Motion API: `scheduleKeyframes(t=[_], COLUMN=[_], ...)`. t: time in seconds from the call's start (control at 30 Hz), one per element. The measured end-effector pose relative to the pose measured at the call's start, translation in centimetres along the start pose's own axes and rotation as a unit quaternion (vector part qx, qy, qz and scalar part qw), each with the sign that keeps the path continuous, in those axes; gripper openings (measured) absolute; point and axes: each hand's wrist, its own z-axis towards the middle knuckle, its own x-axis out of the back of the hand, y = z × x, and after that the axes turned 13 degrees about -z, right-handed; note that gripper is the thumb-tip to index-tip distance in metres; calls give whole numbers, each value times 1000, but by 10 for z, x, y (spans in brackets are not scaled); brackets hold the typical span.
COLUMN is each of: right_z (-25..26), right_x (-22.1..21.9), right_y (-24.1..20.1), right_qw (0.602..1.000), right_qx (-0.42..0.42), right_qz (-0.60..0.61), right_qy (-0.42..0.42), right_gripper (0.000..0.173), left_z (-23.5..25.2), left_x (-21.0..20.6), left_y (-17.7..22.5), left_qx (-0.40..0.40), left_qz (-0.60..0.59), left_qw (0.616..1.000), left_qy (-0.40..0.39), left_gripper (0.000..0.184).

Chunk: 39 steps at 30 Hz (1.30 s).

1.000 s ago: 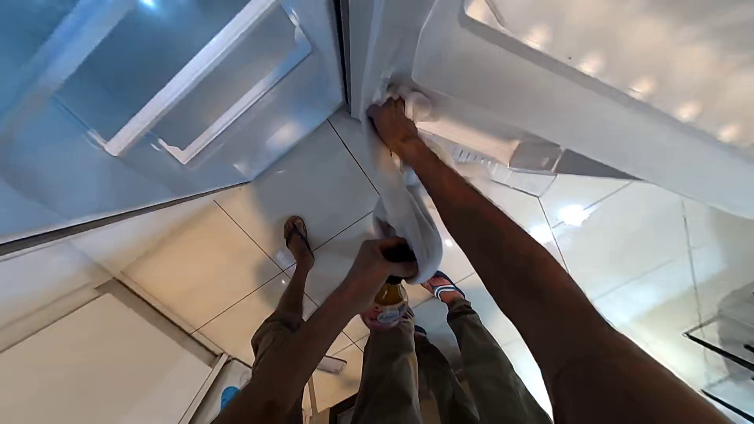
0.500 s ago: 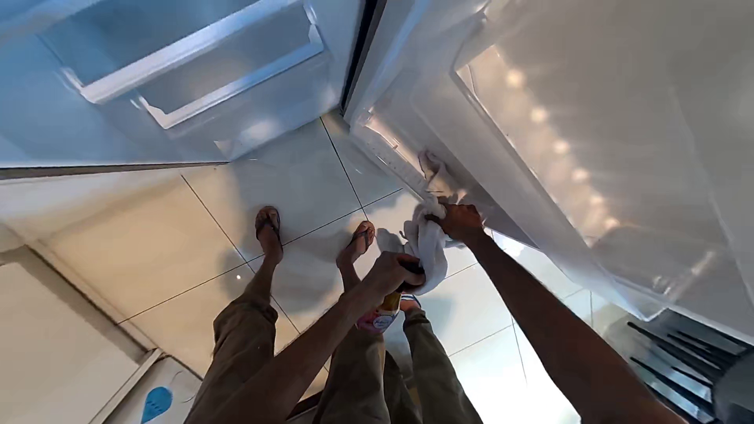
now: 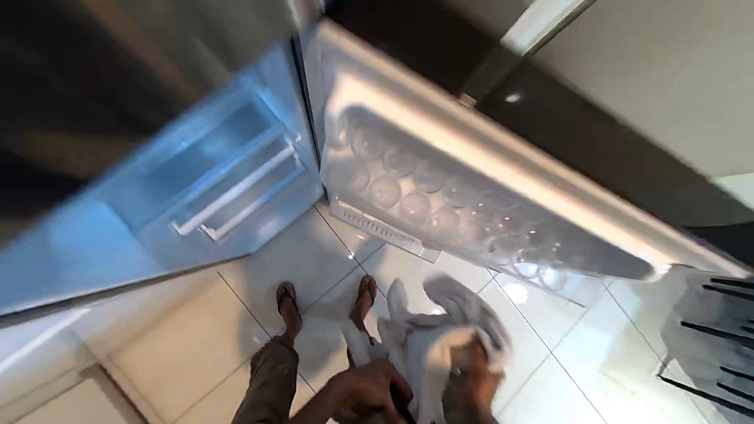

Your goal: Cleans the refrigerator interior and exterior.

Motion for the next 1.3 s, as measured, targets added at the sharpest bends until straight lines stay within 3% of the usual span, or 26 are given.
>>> scheduleKeyframes(t=[0.07, 0.13, 0.2, 0.27, 0.33, 0.4, 0.43, 0.5, 0.57, 0.7, 0.8, 0.87, 0.93, 1.07, 1.17, 1.3], right_z=[-52, -81, -62, -20, 5, 15, 14, 13, 23, 71, 130, 159, 172, 151, 118, 44], right_x=[27, 45, 35, -14, -82, -161, -192, -226, -220, -129, -15, 54, 95, 113, 117, 119], right_y=[-68, -135, -194, -263, -332, -377, -388, -397, -395, -364, -335, -317, -308, -301, -269, -220], right_qw=[993, 964, 914, 840, 725, 606, 570, 550, 542, 573, 615, 635, 662, 767, 798, 870], right_qx=[93, 260, 386, 505, 607, 633, 628, 624, 642, 637, 591, 554, 507, 335, 285, 197], right_qz=[67, -61, -109, -164, -289, -436, -487, -520, -507, -482, -495, -516, -530, -536, -527, -452], right_qy=[26, 6, -63, -107, -152, -203, -206, -194, -193, -181, -165, -152, -151, -113, -65, -22], right_gripper=[21, 14, 16, 36, 61, 89, 109, 130, 121, 90, 87, 86, 84, 79, 85, 83], left_z=[-30, -60, -87, -109, -122, -125, -126, -125, -121, -89, -38, -7, 11, -6, -52, -118], left_x=[-21, -44, -71, -89, -95, -88, -86, -81, -86, -111, -140, -161, -182, -204, -197, -184], left_y=[25, 58, 100, 142, 170, 187, 191, 195, 195, 199, 199, 199, 202, 199, 172, 119], left_qx=[-42, -111, -170, -219, -288, -361, -380, -396, -379, -289, -258, -259, -243, -204, -195, -187], left_qz=[21, 8, -45, -114, -196, -249, -258, -225, -170, -79, -13, -47, -96, -131, -119, -46], left_qw=[996, 990, 983, 968, 929, 880, 863, 855, 867, 923, 956, 962, 964, 969, 969, 976], left_qy=[-69, -89, -47, 39, 125, 183, 208, 250, 276, 241, 141, 76, 49, 54, 92, 105], left_gripper=[23, 19, 17, 18, 20, 27, 29, 31, 31, 24, 21, 18, 18, 23, 23, 26])
